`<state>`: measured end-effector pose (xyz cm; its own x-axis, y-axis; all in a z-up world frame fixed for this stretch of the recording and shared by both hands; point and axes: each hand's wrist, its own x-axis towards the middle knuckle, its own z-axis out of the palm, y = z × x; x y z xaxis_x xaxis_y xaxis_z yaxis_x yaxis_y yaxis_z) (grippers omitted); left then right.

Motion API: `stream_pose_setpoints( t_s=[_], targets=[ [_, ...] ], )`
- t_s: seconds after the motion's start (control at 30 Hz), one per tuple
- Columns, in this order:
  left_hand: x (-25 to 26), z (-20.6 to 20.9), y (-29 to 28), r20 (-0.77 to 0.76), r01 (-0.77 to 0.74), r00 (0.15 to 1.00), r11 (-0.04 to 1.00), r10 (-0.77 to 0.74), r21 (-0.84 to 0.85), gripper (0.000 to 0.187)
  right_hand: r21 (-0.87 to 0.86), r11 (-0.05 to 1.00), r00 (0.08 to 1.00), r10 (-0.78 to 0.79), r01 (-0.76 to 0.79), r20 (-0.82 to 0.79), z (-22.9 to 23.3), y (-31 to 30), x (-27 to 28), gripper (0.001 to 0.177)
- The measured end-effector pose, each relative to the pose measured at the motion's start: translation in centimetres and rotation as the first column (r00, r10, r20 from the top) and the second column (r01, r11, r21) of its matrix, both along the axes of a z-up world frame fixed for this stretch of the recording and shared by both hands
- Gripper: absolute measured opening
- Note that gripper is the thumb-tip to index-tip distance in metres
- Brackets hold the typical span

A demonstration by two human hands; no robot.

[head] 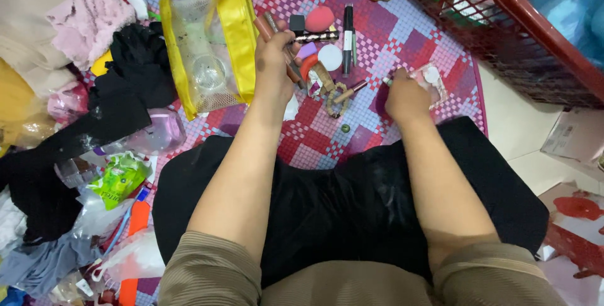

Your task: Sorting and organizing various personal care items, cosmetics, baby products, and clothing into baskets and boxes on the floor.

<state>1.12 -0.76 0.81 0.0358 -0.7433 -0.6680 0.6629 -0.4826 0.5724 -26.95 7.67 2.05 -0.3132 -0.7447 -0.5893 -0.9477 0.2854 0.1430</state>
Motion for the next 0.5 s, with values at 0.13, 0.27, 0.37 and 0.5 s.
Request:
stream_pose_setpoints(
  t_s=[0.13, 0.27, 0.37, 0.5],
  targets=[
    [0.4, -0.8, -0.1, -0.007, -0.014, 1.0, 1.0, 0.013, -0.027, 0.04, -0.179, 0.978, 0.988, -0.08, 0.104, 0.135, -1.1, -1.2, 0.4, 0.051],
    [0.6, -0.3, -0.5, -0.032, -0.048, 0.998, 0.999, 0.048, -0.003, 0.043, -0.497, 0.862, 0.938, 0.082, 0.102, 0.336, -3.9, -3.1, 0.1, 0.04],
    [0.6, 0.6, -0.6, -0.027, -0.05, 0.998, 0.999, 0.05, 0.015, 0.043, -0.359, 0.833, 0.674, -0.023, 0.422, 0.739, -4.1, -4.3, 1.2, 0.022],
    [1.0, -1.0, -0.6, -0.069, -0.066, 0.996, 0.997, 0.063, -0.034, 0.043, 0.483, 0.504, -0.272, -0.435, 0.716, 0.858, -1.3, -4.9, 2.0, 0.005]
  ],
)
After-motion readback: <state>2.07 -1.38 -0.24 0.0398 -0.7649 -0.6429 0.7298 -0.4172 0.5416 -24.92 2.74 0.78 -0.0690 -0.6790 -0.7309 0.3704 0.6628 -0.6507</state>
